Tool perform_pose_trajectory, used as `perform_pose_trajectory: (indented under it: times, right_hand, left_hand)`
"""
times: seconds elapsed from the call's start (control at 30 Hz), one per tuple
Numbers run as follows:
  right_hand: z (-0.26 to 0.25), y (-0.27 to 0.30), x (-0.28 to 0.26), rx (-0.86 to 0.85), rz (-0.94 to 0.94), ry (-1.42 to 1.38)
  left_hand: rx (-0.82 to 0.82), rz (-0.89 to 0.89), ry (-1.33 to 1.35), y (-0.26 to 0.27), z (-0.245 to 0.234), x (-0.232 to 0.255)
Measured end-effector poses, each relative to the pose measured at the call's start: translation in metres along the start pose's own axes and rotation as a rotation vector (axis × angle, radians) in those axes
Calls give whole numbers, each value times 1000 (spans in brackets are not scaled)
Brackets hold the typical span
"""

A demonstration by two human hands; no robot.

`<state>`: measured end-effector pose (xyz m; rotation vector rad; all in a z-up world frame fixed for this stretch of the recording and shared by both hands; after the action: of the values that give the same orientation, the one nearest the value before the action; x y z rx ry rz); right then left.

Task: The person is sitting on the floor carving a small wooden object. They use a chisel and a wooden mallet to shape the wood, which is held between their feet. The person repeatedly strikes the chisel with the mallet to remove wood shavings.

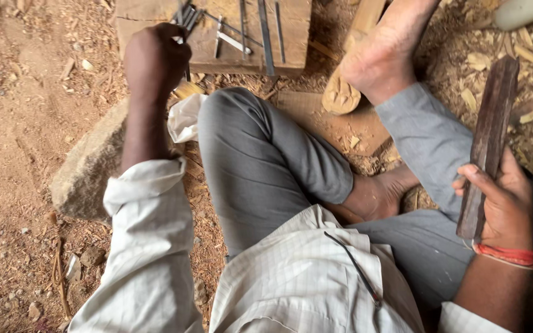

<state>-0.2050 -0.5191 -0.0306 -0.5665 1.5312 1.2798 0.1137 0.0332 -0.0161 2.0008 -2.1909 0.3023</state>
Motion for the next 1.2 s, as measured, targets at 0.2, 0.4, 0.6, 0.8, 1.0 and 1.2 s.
perform_pose_trajectory:
  times: [0.2,0.4,0.6,0.8,1.0,1.2]
  right_hand:
    - [-5,-4,8,17,5,-6]
    - [-1,-8,3,-4,10,-30]
    - [1,-8,10,-38,-27,-33]
    - [-8,-6,21,-8,-24,14]
    - [-3,-6,24,-10,-70,32]
    - [3,-6,14,-22,-71,32]
  left_hand:
    - [-43,63,-477,-38,24,16]
    - [27,82,-577,-52,73,-6]
    - [146,-23,-445,-14,109,91]
    - [-131,105,321,66,119,189]
    - [81,-33,205,21,53,89]
    - [302,-422,684,0,4,-77]
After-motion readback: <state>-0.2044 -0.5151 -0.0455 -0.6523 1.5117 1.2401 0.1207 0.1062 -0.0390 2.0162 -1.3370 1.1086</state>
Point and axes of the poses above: each hand's wrist, its own y-axis away from the middle knuckle, its own z-axis out of the palm, x = y × z, the point moved 7 cm from there along -y, towards the middle knuckle, and after that the axes turned 4 degrees about -y, right-handed, at the moved point
